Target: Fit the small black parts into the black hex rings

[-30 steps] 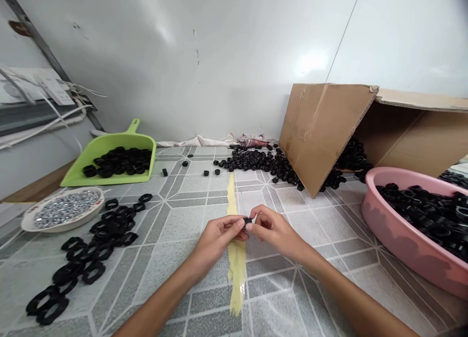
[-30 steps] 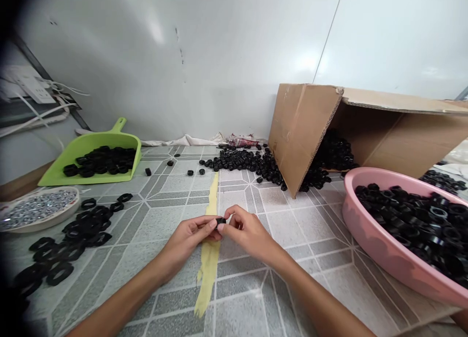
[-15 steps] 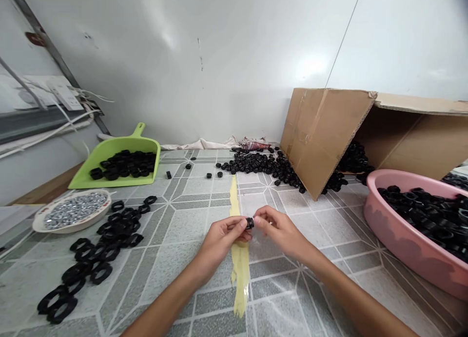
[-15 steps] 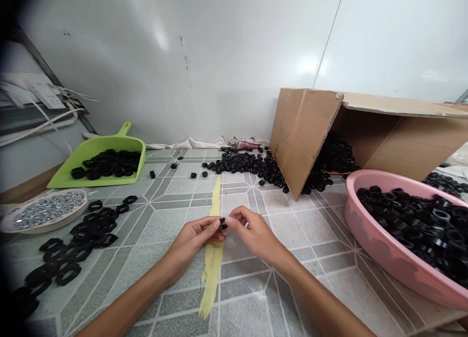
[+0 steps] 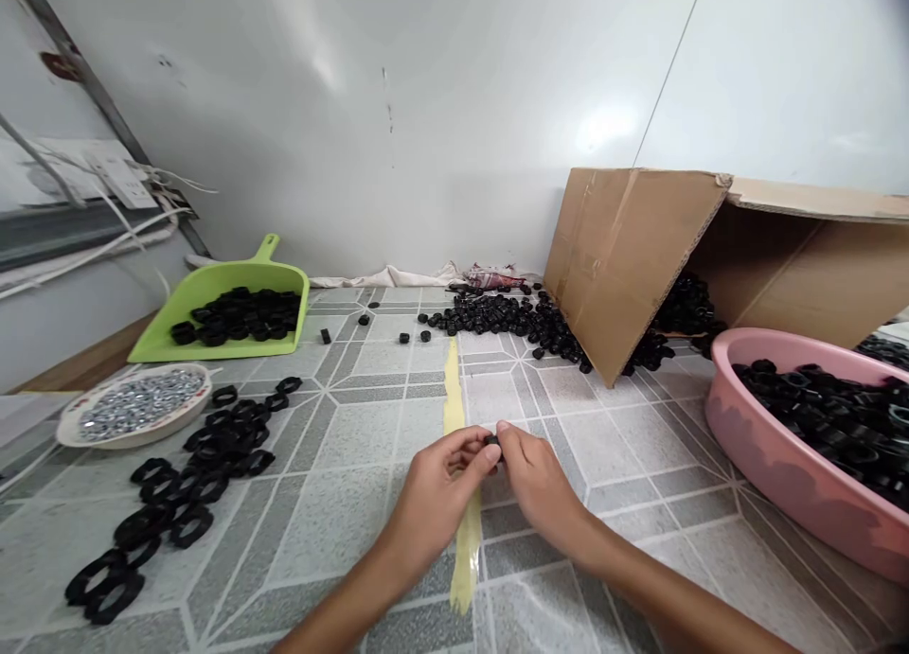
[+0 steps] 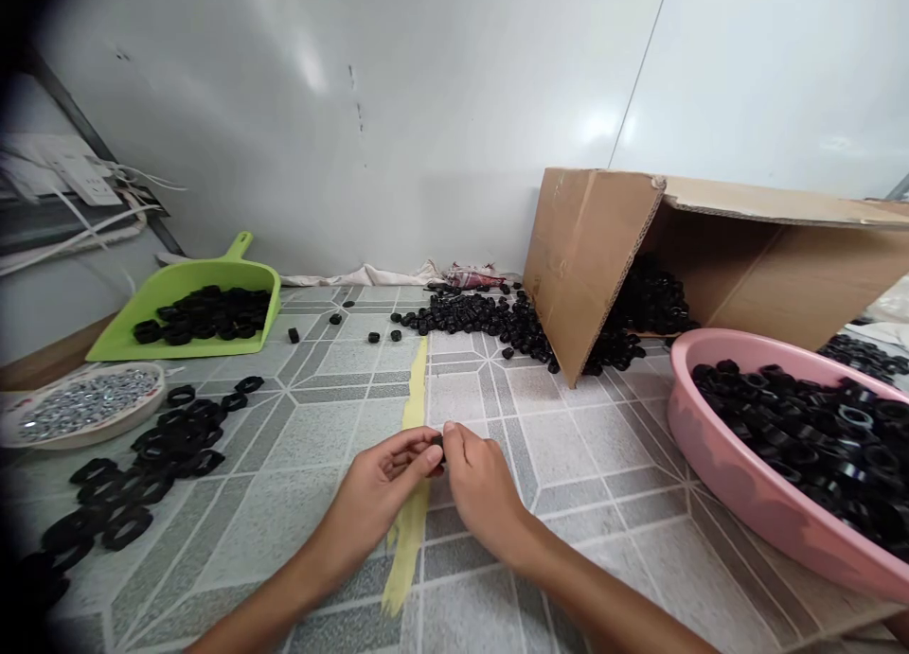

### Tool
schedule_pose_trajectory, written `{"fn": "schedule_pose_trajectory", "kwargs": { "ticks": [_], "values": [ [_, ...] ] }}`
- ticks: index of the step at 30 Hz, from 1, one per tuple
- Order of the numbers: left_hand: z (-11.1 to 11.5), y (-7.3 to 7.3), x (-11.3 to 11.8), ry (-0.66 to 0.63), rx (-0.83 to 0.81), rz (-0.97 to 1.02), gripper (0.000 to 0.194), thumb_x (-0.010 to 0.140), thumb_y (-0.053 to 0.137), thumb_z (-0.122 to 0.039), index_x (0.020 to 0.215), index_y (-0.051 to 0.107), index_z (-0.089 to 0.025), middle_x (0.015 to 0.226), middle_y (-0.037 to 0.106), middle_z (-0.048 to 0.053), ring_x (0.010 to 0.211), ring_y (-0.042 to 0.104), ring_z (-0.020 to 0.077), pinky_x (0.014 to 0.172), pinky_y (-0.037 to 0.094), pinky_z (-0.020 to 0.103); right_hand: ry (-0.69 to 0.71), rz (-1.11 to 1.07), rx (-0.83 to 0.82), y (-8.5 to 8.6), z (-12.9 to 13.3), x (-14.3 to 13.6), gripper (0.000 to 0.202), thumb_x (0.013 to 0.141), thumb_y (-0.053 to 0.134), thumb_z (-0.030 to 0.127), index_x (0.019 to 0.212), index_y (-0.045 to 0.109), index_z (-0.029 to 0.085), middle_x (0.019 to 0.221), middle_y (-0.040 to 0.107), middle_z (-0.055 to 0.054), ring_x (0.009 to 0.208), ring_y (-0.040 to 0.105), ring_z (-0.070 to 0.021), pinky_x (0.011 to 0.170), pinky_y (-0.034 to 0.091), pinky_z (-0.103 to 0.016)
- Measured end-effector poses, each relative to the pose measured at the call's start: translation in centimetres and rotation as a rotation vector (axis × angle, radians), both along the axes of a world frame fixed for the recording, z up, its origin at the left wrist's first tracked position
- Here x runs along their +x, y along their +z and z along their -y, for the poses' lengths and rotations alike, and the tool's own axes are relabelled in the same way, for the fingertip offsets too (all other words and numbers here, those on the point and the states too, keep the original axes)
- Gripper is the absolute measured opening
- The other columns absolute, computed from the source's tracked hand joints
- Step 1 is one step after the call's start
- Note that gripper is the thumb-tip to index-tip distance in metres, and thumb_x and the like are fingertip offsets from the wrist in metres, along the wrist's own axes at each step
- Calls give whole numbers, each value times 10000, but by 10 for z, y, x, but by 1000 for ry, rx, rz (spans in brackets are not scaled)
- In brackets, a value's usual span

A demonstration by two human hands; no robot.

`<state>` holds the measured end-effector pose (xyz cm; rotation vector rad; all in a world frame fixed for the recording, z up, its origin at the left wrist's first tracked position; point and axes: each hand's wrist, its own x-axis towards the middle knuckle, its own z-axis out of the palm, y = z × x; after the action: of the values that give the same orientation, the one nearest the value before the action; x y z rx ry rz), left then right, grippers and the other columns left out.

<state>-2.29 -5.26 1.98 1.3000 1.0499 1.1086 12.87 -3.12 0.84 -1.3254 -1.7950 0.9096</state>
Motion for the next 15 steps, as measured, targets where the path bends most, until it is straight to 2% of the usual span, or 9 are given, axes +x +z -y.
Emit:
{"fn": "schedule_pose_trajectory", "kwargs": {
  "ticks": [3, 8, 13, 15],
  "values": [
    [5, 6, -2, -4, 154, -238, 273, 930, 611, -397, 1126, 701, -229, 1064, 719, 58, 960, 658, 227, 872, 507, 334, 11, -140, -127, 1, -1, -1, 402, 996, 342, 416, 706, 528, 209, 690, 592, -15, 664, 517, -181, 582, 339, -278],
    [14, 12, -5, -45, 417, -492, 329, 997, 492, -365, 1261, 624, -220, 1127, 683, 94, 1026, 636, 249, 912, 473, 348, 11, -187, -182, 4, 0, 2, 368, 940, 389, 426, 680, 529, 206, 675, 562, -17, 652, 486, -176, 563, 353, -276],
    [11, 5, -12, -127, 552, -600, 408, 1028, 399, -366, 1359, 546, -177, 1245, 644, 144, 1175, 595, 290, 1006, 444, 395, 16, -249, -382, 4, -4, 4, 381, 912, 459, 480, 632, 427, 223, 516, 338, 45, 465, 304, -122, 431, 219, -255],
    [9, 2, -15, -95, 559, -578, 394, 1015, 446, -359, 1362, 535, -194, 1241, 650, 130, 1155, 610, 278, 988, 466, 386, 26, -303, -422, 4, -3, 3, 415, 921, 464, 564, 689, 467, 220, 509, 329, 56, 439, 314, -117, 408, 245, -247]
  ]
}}
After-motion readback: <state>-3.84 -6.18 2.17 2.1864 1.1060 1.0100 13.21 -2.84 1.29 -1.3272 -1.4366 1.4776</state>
